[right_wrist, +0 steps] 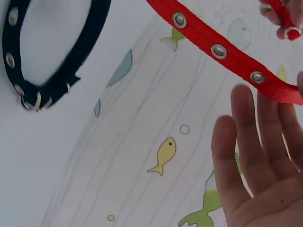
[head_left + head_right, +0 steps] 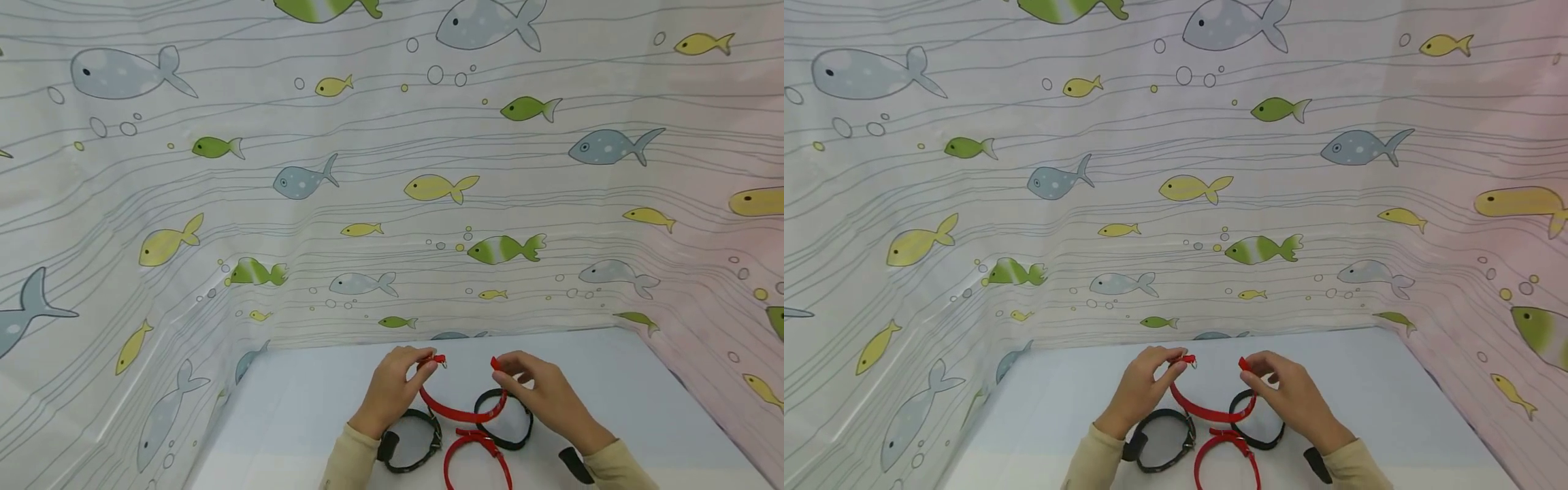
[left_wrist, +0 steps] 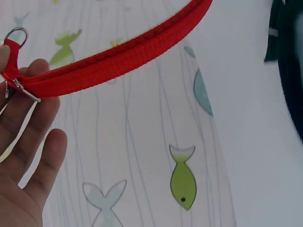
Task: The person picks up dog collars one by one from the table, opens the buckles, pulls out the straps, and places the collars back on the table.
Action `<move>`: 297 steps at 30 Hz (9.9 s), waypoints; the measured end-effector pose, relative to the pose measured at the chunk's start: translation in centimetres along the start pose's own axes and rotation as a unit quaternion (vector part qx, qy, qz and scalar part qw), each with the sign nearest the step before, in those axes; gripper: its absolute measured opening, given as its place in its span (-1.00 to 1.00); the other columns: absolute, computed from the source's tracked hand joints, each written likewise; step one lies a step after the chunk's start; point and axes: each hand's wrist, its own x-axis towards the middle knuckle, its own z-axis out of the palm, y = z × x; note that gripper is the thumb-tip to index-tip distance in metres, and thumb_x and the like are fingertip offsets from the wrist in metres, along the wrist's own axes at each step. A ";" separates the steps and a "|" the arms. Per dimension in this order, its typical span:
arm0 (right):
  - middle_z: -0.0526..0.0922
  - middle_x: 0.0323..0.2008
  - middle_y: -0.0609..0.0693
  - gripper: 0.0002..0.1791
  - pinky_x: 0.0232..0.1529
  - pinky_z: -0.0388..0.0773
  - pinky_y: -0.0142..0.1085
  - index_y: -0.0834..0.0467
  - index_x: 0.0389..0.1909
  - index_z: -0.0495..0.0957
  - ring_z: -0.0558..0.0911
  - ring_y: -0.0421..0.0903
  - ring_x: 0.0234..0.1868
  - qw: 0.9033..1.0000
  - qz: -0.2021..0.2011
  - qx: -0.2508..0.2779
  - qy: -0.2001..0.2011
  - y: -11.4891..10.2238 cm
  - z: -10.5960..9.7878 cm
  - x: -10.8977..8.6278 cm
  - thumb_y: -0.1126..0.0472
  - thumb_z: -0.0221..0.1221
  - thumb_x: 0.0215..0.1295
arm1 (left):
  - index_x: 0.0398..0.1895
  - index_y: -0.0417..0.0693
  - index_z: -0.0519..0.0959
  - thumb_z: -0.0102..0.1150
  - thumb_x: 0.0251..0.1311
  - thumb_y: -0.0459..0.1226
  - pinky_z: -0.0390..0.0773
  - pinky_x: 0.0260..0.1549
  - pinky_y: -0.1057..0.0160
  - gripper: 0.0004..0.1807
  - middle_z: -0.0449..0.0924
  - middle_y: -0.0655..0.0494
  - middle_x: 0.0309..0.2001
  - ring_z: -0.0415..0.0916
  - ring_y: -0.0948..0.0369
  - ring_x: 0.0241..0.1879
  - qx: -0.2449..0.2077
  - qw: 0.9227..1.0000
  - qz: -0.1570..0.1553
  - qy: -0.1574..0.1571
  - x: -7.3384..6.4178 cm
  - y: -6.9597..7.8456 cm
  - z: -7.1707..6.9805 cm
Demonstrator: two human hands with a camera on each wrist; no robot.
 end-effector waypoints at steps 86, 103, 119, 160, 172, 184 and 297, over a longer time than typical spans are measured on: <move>0.62 -0.37 -0.07 -0.68 -0.31 0.56 -0.14 0.16 -0.18 0.65 0.56 -0.14 -0.33 0.957 0.167 -0.148 -0.186 9.5 2.3 1.3 0.02 0.43 0.21 | -0.10 -0.08 0.73 0.45 0.17 -0.20 0.47 -0.35 0.08 -0.74 0.73 0.03 -0.31 0.55 0.02 -0.31 0.246 0.942 -0.211 0.088 -2.5 -10.4 1.0; 0.66 -0.39 -0.11 -0.85 -0.42 0.52 -0.21 0.07 -0.21 0.64 0.56 -0.19 -0.42 0.964 0.171 -0.132 -0.154 9.5 2.6 0.7 0.19 0.38 0.24 | -0.20 0.00 0.75 0.47 0.13 -0.18 0.48 -0.45 0.15 -0.81 0.71 0.21 -0.44 0.57 0.13 -0.39 0.214 0.962 -0.131 0.106 -1.9 -6.3 2.5; 0.65 -0.25 -0.16 -0.69 -0.28 0.52 -0.27 0.03 -0.08 0.69 0.56 -0.14 -0.21 0.987 0.117 0.003 -0.110 6.9 0.9 1.8 -0.06 0.38 0.28 | 0.07 0.02 0.68 0.23 0.39 -0.02 0.60 -0.06 0.10 -0.66 0.70 0.21 -0.06 0.58 0.20 -0.05 0.006 0.993 -0.113 -0.038 -0.6 -2.6 3.0; 0.67 -0.18 -0.27 -0.76 -0.23 0.62 -0.32 -0.13 -0.08 0.65 0.63 -0.24 -0.17 0.992 0.024 0.068 -0.106 1.0 3.4 1.5 -0.01 0.40 0.27 | 0.08 0.11 0.70 0.17 0.40 0.03 0.63 -0.12 0.29 -0.65 0.71 0.34 -0.04 0.59 0.45 -0.08 -0.055 0.990 0.018 -0.125 0.0 0.0 5.4; 0.62 -0.27 -0.35 -0.80 -0.32 0.53 -0.34 -0.13 -0.18 0.67 0.56 -0.24 -0.28 0.994 -0.043 -0.025 -0.094 0.7 3.1 1.4 0.01 0.44 0.21 | 0.04 0.09 0.73 0.25 0.35 -0.01 0.49 -0.23 0.55 -0.68 0.75 0.34 -0.14 0.57 0.49 -0.23 -0.019 0.992 0.073 -0.105 0.0 -0.1 5.4; 0.66 -0.21 -0.31 -0.77 -0.31 0.58 -0.33 -0.14 -0.08 0.66 0.58 -0.26 -0.27 0.996 -0.012 0.046 -0.070 0.9 3.3 0.8 0.05 0.41 0.26 | 0.08 0.00 0.72 0.25 0.36 -0.05 0.62 -0.22 0.36 -0.65 0.74 0.27 -0.06 0.61 0.44 -0.15 -0.063 0.993 0.052 -0.089 -0.3 -0.1 5.1; 0.73 -0.30 -0.27 -0.74 -0.51 0.41 -0.43 0.02 -0.11 0.73 0.45 -0.35 -0.44 0.991 -0.063 -0.085 0.081 -0.7 3.6 -0.1 0.17 0.46 0.16 | -0.13 0.15 0.78 0.44 0.20 0.00 0.59 -0.15 0.37 -0.75 0.76 0.38 -0.21 0.65 0.43 -0.19 0.053 0.999 0.006 0.002 -0.6 2.5 6.4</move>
